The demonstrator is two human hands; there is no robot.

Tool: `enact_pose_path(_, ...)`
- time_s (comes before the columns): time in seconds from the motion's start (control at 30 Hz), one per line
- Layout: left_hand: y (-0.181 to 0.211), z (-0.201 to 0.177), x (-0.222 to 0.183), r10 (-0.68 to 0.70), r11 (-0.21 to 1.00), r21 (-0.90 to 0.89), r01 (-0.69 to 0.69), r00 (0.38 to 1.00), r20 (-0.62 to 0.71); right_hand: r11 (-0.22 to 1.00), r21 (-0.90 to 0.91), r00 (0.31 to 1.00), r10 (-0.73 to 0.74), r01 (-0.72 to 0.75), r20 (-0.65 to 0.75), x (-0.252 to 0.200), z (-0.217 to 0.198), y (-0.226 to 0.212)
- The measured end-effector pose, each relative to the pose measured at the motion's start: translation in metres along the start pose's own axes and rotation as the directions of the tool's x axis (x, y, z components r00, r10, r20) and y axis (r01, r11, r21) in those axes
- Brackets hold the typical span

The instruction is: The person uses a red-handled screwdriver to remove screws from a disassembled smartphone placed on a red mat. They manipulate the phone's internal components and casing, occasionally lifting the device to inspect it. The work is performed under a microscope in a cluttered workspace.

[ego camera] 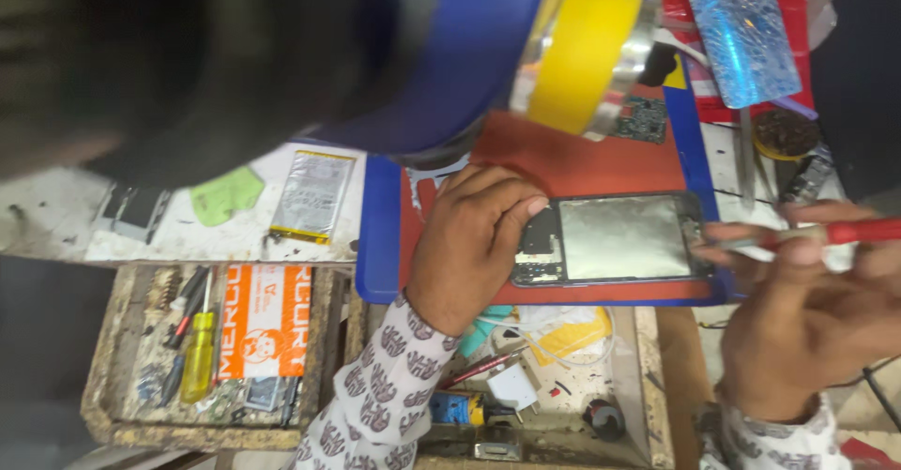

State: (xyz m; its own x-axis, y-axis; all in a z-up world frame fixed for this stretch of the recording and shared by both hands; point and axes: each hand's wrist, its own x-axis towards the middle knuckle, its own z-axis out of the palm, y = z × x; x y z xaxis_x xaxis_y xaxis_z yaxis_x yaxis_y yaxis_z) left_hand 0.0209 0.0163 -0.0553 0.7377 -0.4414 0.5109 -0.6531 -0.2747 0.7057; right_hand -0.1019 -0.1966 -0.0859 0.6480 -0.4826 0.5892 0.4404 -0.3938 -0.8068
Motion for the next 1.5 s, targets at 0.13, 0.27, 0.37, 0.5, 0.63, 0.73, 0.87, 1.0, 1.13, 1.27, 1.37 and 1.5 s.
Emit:
enact_pose_path(0.13,0.009,0.004,0.006,0.037,0.999,-0.007,-0.037,0.999,0.01,0.998,-0.059,0.997,0.027,-0.032,-0.076,0.0,-0.036,0.023)
enact_pose_path(0.27,0.019,0.011,0.01,0.123,0.992,0.016,-0.125,0.99,0.066,0.99,-0.109,0.99,0.072,-0.085,-0.121,-0.005,-0.042,0.023)
enact_pose_path(0.37,0.024,0.014,0.01,0.232,0.97,0.058,-0.238,0.968,0.094,0.982,-0.132,0.982,0.115,-0.135,-0.148,0.0,-0.035,0.007)
enact_pose_path(0.5,0.021,0.018,0.01,0.287,0.952,0.056,-0.301,0.941,0.177,0.979,-0.121,0.98,0.148,-0.165,-0.134,0.01,-0.027,-0.005)
enact_pose_path(0.63,0.018,0.025,0.007,0.323,0.929,0.098,-0.357,0.911,0.256,0.976,-0.144,0.983,0.152,-0.166,-0.101,0.008,-0.026,-0.001)
enact_pose_path(0.73,0.015,0.028,0.007,0.319,0.924,0.116,-0.363,0.904,0.285,0.982,-0.175,0.997,0.068,-0.072,-0.027,0.006,-0.03,0.005)
enact_pose_path(0.87,0.014,0.03,0.009,0.306,0.929,0.114,-0.351,0.905,0.296,0.99,-0.116,0.997,0.082,-0.082,-0.009,0.006,-0.029,0.006)
enact_pose_path(1.0,0.013,0.031,0.011,0.299,0.935,0.098,-0.342,0.905,0.302,0.987,-0.093,0.992,0.128,-0.129,-0.014,0.009,-0.029,0.008)
enact_pose_path(1.13,0.012,0.031,0.012,0.294,0.937,0.098,-0.335,0.908,0.3,0.988,-0.101,0.993,0.119,-0.117,0.017,0.014,-0.027,0.007)
enact_pose_path(1.27,0.011,0.032,0.012,0.285,0.94,0.095,-0.327,0.908,0.308,0.985,-0.134,0.993,0.111,-0.105,0.037,0.018,-0.024,0.004)
enact_pose_path(1.37,0.013,0.033,0.013,0.277,0.942,0.099,-0.32,0.91,0.308,0.985,-0.16,0.994,0.084,-0.072,0.068,0.023,-0.024,0.001)
enact_pose_path(1.5,0.014,0.033,0.014,0.263,0.945,0.103,-0.309,0.911,0.319,0.943,-0.28,0.974,-0.128,0.178,0.187,0.031,-0.025,-0.002)
